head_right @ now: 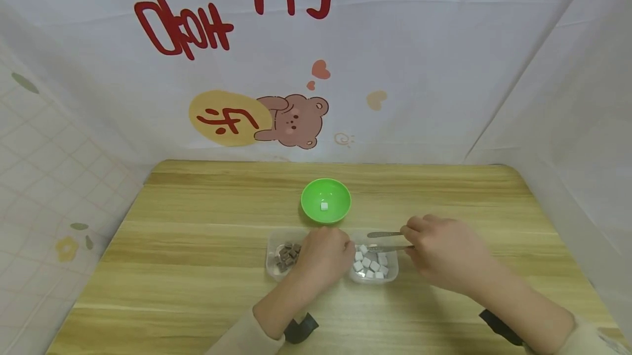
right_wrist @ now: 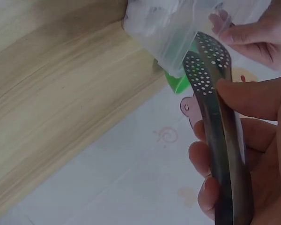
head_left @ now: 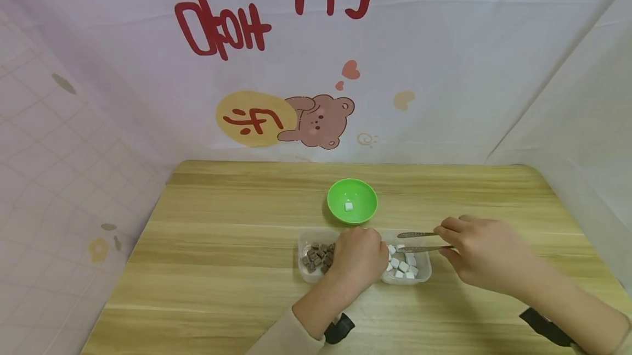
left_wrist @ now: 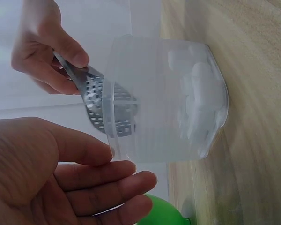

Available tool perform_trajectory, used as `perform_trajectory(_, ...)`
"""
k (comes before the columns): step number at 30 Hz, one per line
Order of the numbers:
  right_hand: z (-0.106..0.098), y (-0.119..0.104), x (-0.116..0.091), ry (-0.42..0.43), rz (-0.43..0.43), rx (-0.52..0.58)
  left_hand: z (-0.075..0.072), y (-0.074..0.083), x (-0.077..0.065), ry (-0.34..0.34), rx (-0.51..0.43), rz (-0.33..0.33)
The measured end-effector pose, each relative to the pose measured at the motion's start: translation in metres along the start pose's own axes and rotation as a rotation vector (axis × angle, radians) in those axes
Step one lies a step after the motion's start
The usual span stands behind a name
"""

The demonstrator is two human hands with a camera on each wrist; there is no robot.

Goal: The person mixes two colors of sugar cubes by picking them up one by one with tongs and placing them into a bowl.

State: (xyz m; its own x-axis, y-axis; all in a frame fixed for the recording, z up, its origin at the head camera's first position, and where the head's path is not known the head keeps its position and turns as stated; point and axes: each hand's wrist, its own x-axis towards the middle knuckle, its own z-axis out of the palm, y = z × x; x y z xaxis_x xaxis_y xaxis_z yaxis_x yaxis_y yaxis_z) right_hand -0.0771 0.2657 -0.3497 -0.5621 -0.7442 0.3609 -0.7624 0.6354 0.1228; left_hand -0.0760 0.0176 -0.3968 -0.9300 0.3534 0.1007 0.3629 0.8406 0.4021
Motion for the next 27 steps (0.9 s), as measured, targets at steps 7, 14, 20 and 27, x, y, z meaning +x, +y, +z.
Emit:
perform_trajectory(7, 0.01, -0.014, 0.008, -0.037, -0.063, -0.112, 0.0, -0.001, -0.001, 0.007, -0.002, 0.011)
perform_trajectory(14, 0.02, -0.03, 0.008, -0.052, -0.089, -0.208, 0.002, 0.001, -0.002, -0.006, 0.018, 0.004)
perform_trajectory(20, 0.025, -0.036, 0.009, -0.042, -0.079, -0.24, 0.003, 0.001, -0.001, -0.002, 0.026, 0.0)
perform_trajectory(27, 0.026, -0.038, 0.011, -0.048, -0.064, -0.258, 0.003, 0.001, -0.002, -0.018, 0.01, -0.009)
